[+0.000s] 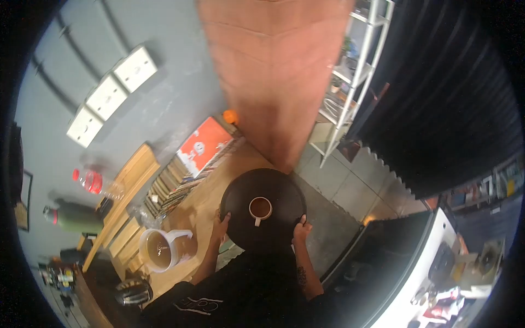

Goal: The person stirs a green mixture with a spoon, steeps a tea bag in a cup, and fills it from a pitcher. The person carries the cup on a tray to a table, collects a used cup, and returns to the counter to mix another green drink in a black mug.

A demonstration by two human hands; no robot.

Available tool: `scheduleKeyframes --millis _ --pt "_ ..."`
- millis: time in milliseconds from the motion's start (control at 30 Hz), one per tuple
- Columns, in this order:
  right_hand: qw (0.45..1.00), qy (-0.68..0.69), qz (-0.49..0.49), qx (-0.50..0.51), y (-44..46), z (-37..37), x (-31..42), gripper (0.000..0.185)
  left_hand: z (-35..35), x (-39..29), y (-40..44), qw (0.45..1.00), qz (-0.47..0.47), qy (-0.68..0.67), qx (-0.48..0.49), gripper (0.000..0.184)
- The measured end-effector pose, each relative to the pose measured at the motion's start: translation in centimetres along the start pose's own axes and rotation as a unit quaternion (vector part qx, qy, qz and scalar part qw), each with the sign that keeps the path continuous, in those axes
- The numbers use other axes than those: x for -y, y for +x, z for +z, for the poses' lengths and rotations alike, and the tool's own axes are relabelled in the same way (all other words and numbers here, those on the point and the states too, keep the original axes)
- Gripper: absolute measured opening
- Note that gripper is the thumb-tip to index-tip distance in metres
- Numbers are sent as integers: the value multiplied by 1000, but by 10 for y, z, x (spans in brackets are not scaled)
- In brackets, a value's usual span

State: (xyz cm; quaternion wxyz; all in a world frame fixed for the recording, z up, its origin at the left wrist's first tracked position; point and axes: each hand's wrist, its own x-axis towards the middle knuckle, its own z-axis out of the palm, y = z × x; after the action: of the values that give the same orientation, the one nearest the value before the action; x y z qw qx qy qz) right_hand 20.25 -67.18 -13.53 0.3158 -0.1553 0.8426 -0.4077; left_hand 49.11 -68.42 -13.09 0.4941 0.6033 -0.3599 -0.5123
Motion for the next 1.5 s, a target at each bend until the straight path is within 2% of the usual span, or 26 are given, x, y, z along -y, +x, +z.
scheduleKeyframes --millis 67,100,133,167,200,267,300,333,400,533,600,667,733,800,933,1000,1100,1200,1300,1400,1433,1467,1500 --pt "997 37 12 -72 11 -13 -8 51 25 -5 6 1000 0 24 -12 42" --pt "989 69 23 -128 21 -18 -13 50 37 -9 11 1000 3 29 8 42" --pt "986 79 32 -146 24 -33 -6 50 47 -13 16 999 -36 14 38 43" --pt "991 73 27 -113 26 -53 -2 49 59 -17 23 995 -77 3 69 46" --pt "994 69 21 -80 29 -69 5 48 80 -34 23 993 -72 13 92 46" --pt "990 106 40 -84 48 -91 2 45 129 -83 15 993 -90 44 58 47" --pt "988 127 46 -68 59 -101 0 43 148 -93 20 992 -84 53 82 47" --pt "985 143 51 -88 72 -108 -3 43 168 -96 22 989 -49 119 71 47" --pt "989 106 56 -82 102 -129 -6 43 213 -91 32 980 -9 182 79 48" --pt "965 188 50 -175 159 -165 7 42 304 -85 51 969 -39 181 164 48" --pt "969 182 69 -154 182 -196 15 41 345 -83 51 977 19 126 171 48" --pt "946 201 -10 -253 219 -217 24 50 403 -109 40 972 71 128 183 49" --pt "940 188 -3 -285 247 -238 22 50 445 -122 38 963 107 144 200 50" --pt "934 187 -45 -299 265 -263 31 50 483 -123 45 953 81 185 224 50" --pt "929 194 -3 -317 302 -297 33 48 557 -92 78 930 14 149 336 51" --pt "919 195 27 -341 317 -313 42 47 598 -81 89 927 0 231 296 52" --pt "905 224 141 -332 344 -333 64 49 665 -97 92 912 1 224 343 52" --pt "878 195 128 -419 402 -321 38 49 732 -51 145 893 22 218 392 54" --pt "869 231 148 -412 441 -342 68 49 809 -107 129 881 78 215 415 57" --pt "828 273 158 -463 487 -352 96 49 890 -116 155 851 134 247 443 61" --pt "828 282 149 -462 500 -355 99 49 915 -124 164 828 102 301 461 62" --pt "822 281 150 -471 516 -362 105 49 942 -130 165 824 102 298 471 62" --pt "806 300 138 -491 528 -365 108 48 963 -145 158 807 97 353 463 63"
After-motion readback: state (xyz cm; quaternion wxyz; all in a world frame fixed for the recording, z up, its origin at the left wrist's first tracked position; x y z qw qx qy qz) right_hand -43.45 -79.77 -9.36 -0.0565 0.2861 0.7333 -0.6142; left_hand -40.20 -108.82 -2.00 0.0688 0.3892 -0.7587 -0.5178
